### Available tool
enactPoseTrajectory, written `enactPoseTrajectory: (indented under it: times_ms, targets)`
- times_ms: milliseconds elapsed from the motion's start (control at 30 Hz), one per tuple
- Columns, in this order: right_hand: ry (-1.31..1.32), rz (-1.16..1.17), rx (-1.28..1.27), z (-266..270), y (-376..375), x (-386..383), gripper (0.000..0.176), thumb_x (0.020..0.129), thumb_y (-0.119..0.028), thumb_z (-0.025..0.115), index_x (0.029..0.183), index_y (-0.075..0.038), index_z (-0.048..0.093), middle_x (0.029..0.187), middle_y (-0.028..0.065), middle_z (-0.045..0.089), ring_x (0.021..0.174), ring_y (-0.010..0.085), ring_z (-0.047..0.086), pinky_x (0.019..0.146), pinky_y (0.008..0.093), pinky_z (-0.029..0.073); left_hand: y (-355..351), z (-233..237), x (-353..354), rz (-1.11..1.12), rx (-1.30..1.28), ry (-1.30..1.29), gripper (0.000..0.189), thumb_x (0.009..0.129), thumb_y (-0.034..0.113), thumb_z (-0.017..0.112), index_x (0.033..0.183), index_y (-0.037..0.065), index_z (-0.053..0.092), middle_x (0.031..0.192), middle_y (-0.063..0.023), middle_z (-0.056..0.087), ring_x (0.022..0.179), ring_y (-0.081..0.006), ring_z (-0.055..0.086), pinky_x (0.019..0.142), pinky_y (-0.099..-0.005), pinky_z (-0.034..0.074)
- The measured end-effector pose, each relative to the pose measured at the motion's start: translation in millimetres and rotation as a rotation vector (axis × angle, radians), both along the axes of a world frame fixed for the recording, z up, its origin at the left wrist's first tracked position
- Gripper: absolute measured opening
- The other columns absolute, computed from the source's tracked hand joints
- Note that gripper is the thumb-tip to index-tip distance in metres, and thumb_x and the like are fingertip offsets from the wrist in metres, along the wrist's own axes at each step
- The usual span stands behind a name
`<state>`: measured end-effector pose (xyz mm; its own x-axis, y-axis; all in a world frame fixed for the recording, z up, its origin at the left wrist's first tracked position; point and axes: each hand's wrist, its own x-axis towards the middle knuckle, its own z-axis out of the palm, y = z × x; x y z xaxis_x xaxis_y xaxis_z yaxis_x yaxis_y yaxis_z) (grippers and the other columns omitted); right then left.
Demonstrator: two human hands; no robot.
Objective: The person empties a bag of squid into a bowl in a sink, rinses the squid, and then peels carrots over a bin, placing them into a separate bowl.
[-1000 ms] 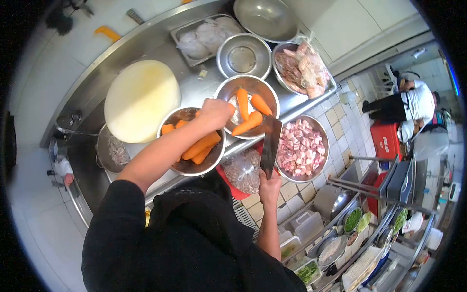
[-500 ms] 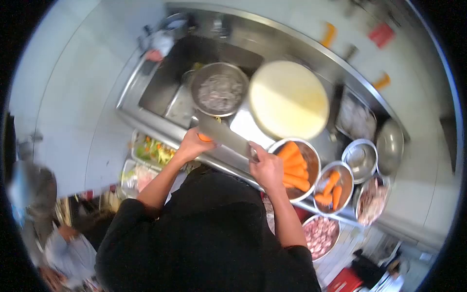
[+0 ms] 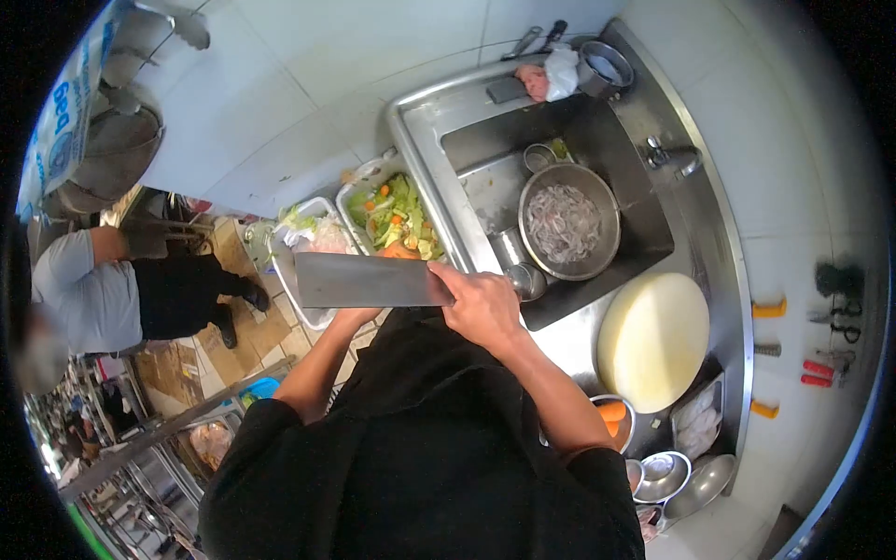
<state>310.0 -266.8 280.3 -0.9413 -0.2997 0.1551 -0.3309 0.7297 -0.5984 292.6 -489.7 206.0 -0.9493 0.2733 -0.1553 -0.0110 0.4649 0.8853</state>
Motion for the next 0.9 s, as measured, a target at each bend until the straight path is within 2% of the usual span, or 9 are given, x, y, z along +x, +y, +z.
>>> enactPoseTrajectory:
  times_ms: [100,333,400,500,600,633,733,767,900]
  targets:
    - [-0.049,0.037,-0.013,-10.7,-16.1,-12.5,0.039,0.072,-0.006,0.069,0.110,-0.015,0.069,0.066,0.0142,0.064,0.061,0.0335,0.064,0.058,0.0425,0.051,-25.8,-32.2,0.5,0.011,-0.020,0.051,0.029,0.089,0.020,0.062,0.112,0.003,0.059,0.102,-0.0109,0.064,0.091,-0.0214,0.059,0.083,-0.0361,0.048]
    - [-0.134,0.186,0.018,-49.6,-39.9,-28.0,0.040,0.074,-0.007,0.067,0.112,-0.018,0.067,0.073,0.0141,0.067,0.067,0.0333,0.066,0.063,0.0441,0.053,-49.4,10.0,19.7,0.129,-0.028,-0.045,0.017,0.085,0.017,0.064,0.092,0.002,0.062,0.078,-0.0031,0.062,0.070,-0.0156,0.056,0.067,-0.0324,0.047]
    - [-0.169,0.198,0.075,-58.9,-43.8,-27.3,0.035,0.078,-0.013,0.065,0.112,-0.018,0.067,0.074,0.0150,0.068,0.068,0.0344,0.067,0.065,0.0463,0.054,-59.0,12.2,35.0,0.168,0.064,-0.113,0.025,0.080,0.019,0.071,0.096,0.002,0.063,0.081,-0.0026,0.063,0.073,-0.0155,0.058,0.069,-0.0323,0.048]
    - [-0.428,0.086,0.306,-83.0,-13.4,-34.2,0.026,0.082,-0.021,0.062,0.107,-0.017,0.069,0.081,0.0173,0.070,0.077,0.0362,0.068,0.072,0.0470,0.054,-61.2,77.2,42.3,0.171,0.300,-0.261,0.052,0.067,0.025,0.085,0.107,0.002,0.062,0.085,-0.0015,0.063,0.080,-0.0124,0.061,0.068,-0.0320,0.051]
    - [-0.439,0.029,0.244,-79.3,2.5,-21.3,0.022,0.084,-0.023,0.063,0.103,-0.015,0.070,0.085,0.0185,0.070,0.077,0.0395,0.067,0.074,0.0489,0.053,-78.0,36.4,43.2,0.189,0.509,-0.563,0.054,0.068,0.024,0.084,0.111,0.001,0.060,0.088,-0.0035,0.063,0.079,-0.0126,0.060,0.064,-0.0296,0.052]
    - [-0.457,-0.024,0.207,-71.6,2.9,-23.3,0.023,0.085,-0.024,0.062,0.103,-0.014,0.070,0.086,0.0193,0.069,0.079,0.0402,0.066,0.075,0.0490,0.052,-73.1,33.4,39.9,0.261,0.632,-0.566,0.066,0.068,0.045,0.082,0.111,0.001,0.058,0.088,-0.0035,0.059,0.075,-0.0148,0.059,0.066,-0.0297,0.053]
    - [-0.481,-0.179,0.110,-67.5,6.8,-14.1,0.026,0.087,-0.027,0.061,0.104,-0.010,0.070,0.087,0.0217,0.069,0.082,0.0419,0.065,0.077,0.0488,0.051,-79.2,1.3,30.3,0.278,0.933,-0.546,0.082,0.068,0.057,0.081,0.120,0.001,0.054,0.089,-0.0044,0.057,0.076,-0.0158,0.058,0.067,-0.0330,0.054]
    - [-0.450,-0.224,0.083,-77.8,12.8,-8.6,0.027,0.088,-0.028,0.061,0.104,-0.008,0.069,0.087,0.0224,0.068,0.084,0.0423,0.065,0.078,0.0485,0.051,-73.8,-3.2,23.4,0.256,0.987,-0.456,0.084,0.077,0.068,0.066,0.127,0.002,0.050,0.089,-0.0042,0.057,0.075,-0.0164,0.057,0.065,-0.0323,0.053]
    - [-0.461,-0.348,0.007,-81.9,27.9,11.9,0.033,0.088,-0.028,0.061,0.107,-0.002,0.068,0.092,0.0250,0.068,0.089,0.0422,0.065,0.080,0.0469,0.050,-60.5,-4.4,-6.8,0.594,1.073,-0.607,0.081,0.091,0.072,0.037,0.134,0.003,0.046,0.090,-0.0049,0.058,0.071,-0.0164,0.054,0.058,-0.0286,0.047]
